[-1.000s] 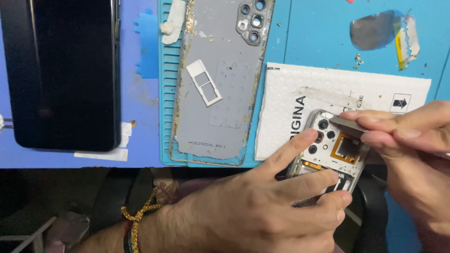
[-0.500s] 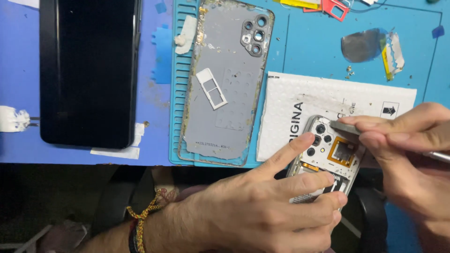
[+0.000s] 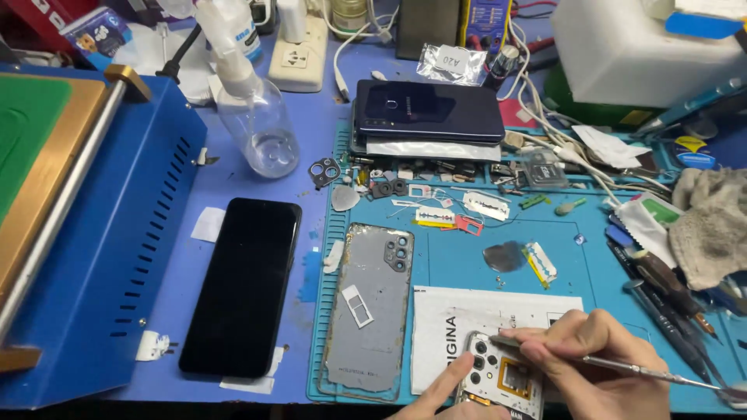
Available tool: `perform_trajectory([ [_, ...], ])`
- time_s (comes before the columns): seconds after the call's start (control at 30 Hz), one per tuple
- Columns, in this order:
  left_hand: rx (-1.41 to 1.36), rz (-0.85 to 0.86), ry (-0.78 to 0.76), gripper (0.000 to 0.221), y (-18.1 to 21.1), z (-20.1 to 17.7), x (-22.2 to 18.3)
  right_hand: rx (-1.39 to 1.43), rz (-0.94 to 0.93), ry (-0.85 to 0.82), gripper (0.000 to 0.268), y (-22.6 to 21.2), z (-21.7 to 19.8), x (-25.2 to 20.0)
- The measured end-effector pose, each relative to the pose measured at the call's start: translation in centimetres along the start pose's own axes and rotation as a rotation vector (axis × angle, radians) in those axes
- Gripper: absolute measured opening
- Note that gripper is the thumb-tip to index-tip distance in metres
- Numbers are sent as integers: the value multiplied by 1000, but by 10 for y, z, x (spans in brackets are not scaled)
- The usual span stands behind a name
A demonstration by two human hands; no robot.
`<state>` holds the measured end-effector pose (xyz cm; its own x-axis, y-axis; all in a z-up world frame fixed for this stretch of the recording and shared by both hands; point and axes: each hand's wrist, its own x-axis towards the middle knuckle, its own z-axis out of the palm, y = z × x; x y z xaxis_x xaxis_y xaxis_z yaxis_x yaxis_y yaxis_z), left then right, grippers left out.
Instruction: Repairing a smartphone by prying and cleaning internal components around the camera module using a metal tool
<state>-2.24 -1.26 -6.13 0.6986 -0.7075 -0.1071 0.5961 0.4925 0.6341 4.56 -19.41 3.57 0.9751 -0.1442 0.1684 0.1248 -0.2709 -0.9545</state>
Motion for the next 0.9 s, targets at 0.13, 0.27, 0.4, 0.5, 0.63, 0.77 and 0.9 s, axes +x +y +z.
perform_trajectory([
  [0.13, 1266, 499, -228, 34, 35, 7, -10, -7, -55, -97, 38, 2, -7, 0],
  [0.27, 1459, 651, -248, 31, 21, -1, -4, 4, -172, -158, 36, 7, -7, 1],
  [0.4, 1494, 528, -318, 47, 52, 16, -14, -103, -195, -241, 38, 5, -14, 6],
  [0.5, 1620, 796, -139, 15, 68, 35, -16, -65, -244, -308, 43, 12, -20, 1],
  [0.63, 1622, 830, -83, 14, 69, 39, -11, -207, -329, -365, 38, 10, -25, 2],
  [0.77, 1550, 814, -84, 24, 70, 37, -14, -321, -33, -360, 41, -7, -26, 0],
  [0.9, 1554, 857, -1, 21, 65, 33, -15, -580, 81, -400, 13, 8, -33, 3],
])
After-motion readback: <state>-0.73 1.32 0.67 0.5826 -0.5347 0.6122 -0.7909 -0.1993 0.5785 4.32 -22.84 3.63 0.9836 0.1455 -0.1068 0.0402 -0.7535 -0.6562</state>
